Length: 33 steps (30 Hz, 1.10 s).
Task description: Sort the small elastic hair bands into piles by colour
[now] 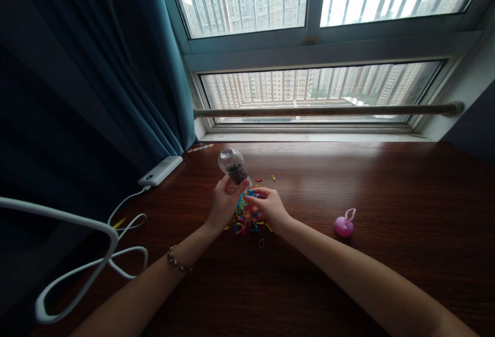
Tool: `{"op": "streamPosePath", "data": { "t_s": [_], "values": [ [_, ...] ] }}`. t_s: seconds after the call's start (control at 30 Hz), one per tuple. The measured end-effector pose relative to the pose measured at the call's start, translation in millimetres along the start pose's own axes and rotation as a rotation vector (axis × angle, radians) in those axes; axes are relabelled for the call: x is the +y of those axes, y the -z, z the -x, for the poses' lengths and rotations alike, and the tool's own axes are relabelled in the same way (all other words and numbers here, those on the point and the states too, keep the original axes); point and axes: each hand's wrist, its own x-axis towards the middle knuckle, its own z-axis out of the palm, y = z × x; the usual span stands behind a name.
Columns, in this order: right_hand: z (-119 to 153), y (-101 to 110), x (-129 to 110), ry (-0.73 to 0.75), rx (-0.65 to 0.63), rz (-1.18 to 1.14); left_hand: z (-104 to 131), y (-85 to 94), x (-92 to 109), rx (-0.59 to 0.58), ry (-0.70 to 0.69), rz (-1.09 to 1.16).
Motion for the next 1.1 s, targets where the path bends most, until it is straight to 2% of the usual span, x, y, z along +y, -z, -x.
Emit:
{"op": "streamPosePath", "data": {
  "t_s": [0.13, 0.27, 0.37, 0.47, 0.6, 0.73, 0.9, 1.03, 1.1],
  "values": [
    [0, 0, 0, 0.016, -0.010, 0.020, -1, -0.4, -2, -0.048, 0.054, 0.091],
    [-2, 2, -1, 0.047, -0.035, -0.143, -2, -1.5, -5, -0.115, 0.184, 0.279],
    [0, 2, -5, 0.009, -0.152, -0.313, -1, -3.9, -3, -0.182, 0.304, 0.472],
    [5, 0, -11, -0.019, -0.310, -0.353, 2, -6.0, 0, -0.212, 0.367, 0.603],
    [12, -3, -17, -0.025, -0.510, -0.270, 9, -6.0, 3, -0.305, 0.404, 0.605],
    [13, -3, -19, -0.049, -0.609, -0.189, 13, -4.5, 4, -0.390, 0.479, 0.546],
    [12, -3, -19, -0.046, -0.651, -0.189, 14, -4.7, 9, -0.361, 0.507, 0.515],
    [12, -6, -19, -0.018, -0.632, -0.250, 15, -5.4, 14, -0.325, 0.512, 0.550],
    [11, -7, -19, -0.011, -0.589, -0.262, 15, -5.8, 14, -0.269, 0.484, 0.574]
  ]
}}
